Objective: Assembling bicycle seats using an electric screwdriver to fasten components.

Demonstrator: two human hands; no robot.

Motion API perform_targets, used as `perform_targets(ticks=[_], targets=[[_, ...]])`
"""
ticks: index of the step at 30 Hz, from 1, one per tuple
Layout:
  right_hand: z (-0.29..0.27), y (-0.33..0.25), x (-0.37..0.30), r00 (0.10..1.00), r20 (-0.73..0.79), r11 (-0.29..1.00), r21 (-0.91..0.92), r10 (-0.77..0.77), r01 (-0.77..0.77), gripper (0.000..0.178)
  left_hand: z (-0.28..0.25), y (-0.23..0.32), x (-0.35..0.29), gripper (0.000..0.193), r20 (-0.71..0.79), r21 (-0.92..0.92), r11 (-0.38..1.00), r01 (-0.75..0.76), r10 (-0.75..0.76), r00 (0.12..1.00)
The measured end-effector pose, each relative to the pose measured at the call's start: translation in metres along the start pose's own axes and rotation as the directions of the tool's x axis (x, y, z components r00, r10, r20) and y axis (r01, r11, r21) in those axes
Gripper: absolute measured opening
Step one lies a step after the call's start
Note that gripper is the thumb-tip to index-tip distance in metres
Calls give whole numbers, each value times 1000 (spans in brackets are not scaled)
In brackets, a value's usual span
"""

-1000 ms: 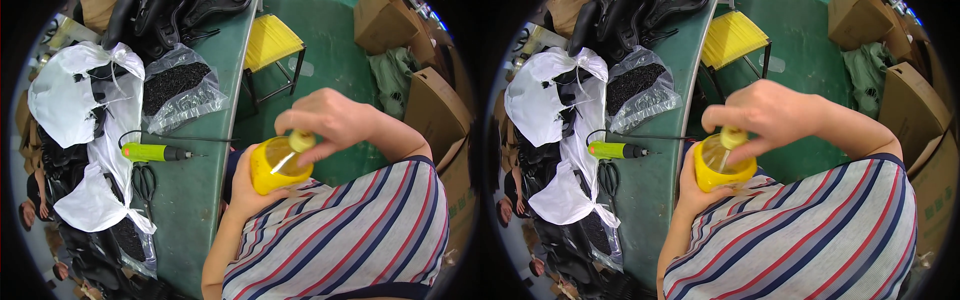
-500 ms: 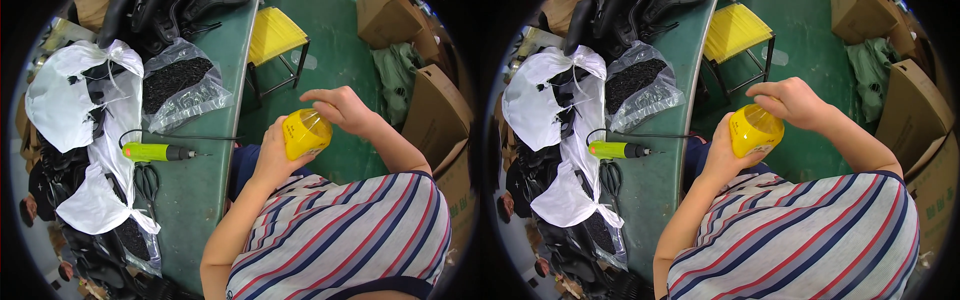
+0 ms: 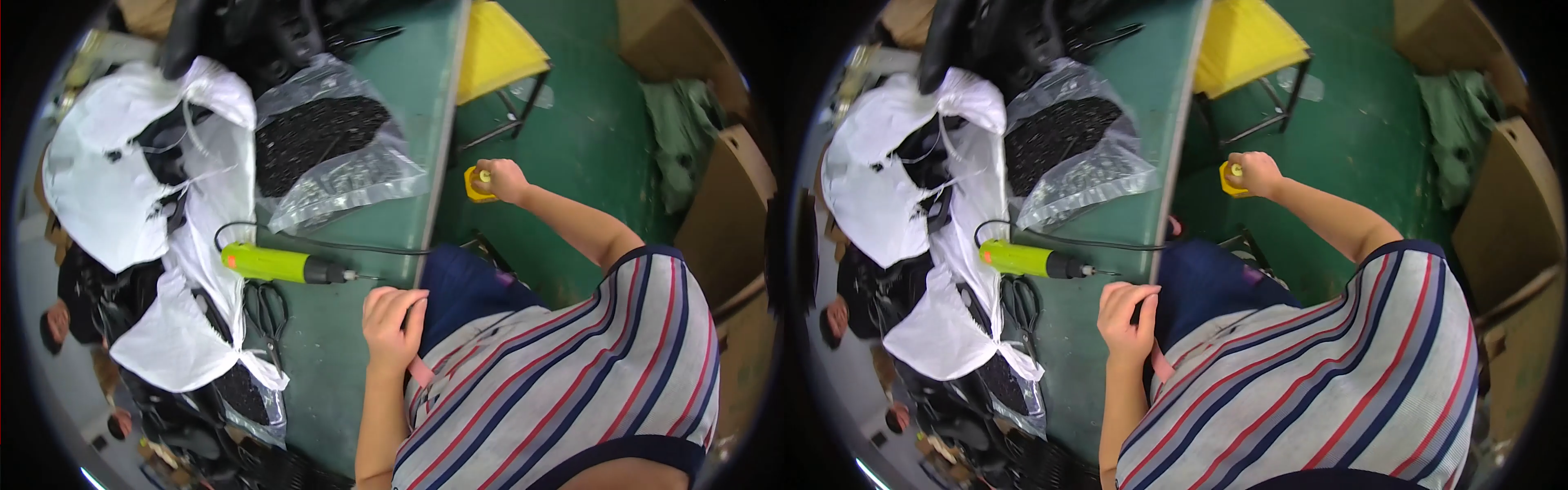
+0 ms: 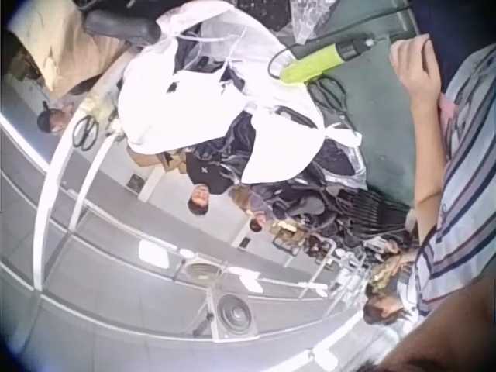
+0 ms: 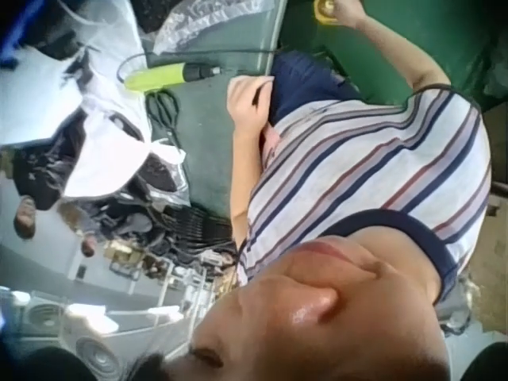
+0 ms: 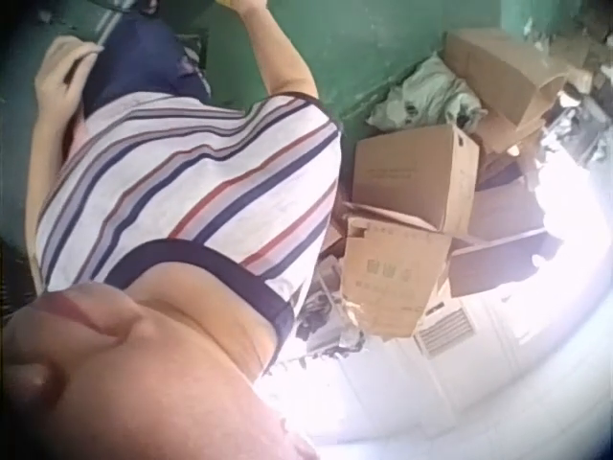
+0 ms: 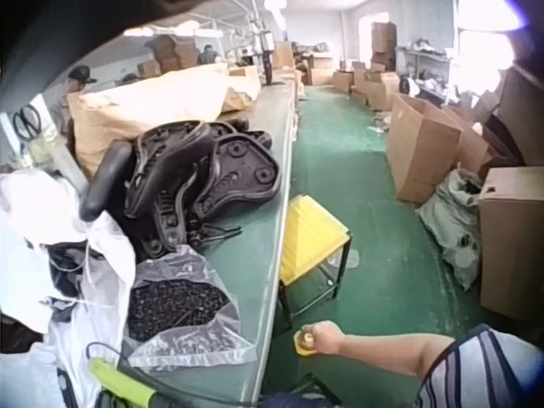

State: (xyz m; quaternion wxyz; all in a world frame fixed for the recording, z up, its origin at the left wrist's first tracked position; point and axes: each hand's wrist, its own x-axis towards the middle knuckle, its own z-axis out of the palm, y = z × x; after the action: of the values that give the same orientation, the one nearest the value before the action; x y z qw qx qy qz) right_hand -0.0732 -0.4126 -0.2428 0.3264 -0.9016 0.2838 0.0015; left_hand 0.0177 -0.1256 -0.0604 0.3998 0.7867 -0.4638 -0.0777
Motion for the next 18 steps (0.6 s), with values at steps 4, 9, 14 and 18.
perform_targets(ticks=[4,9,14,18], targets=[[100,3,72,989,144,997,-76,42,-31,33,-14,-4,3,11,-113,122,977,172,-158,981],[262,-6,149,762,-161,772,4,-627,636,30,-9,-14,11,17,-9,104,976,192,-192,981],[337,-136,120,729,-5,644,465,-684,607,30,-11,-11,8,16,-36,106,980,166,-163,986],[367,-131,77,734,182,634,661,-654,401,29,-13,-7,12,16,20,107,978,182,-185,983]])
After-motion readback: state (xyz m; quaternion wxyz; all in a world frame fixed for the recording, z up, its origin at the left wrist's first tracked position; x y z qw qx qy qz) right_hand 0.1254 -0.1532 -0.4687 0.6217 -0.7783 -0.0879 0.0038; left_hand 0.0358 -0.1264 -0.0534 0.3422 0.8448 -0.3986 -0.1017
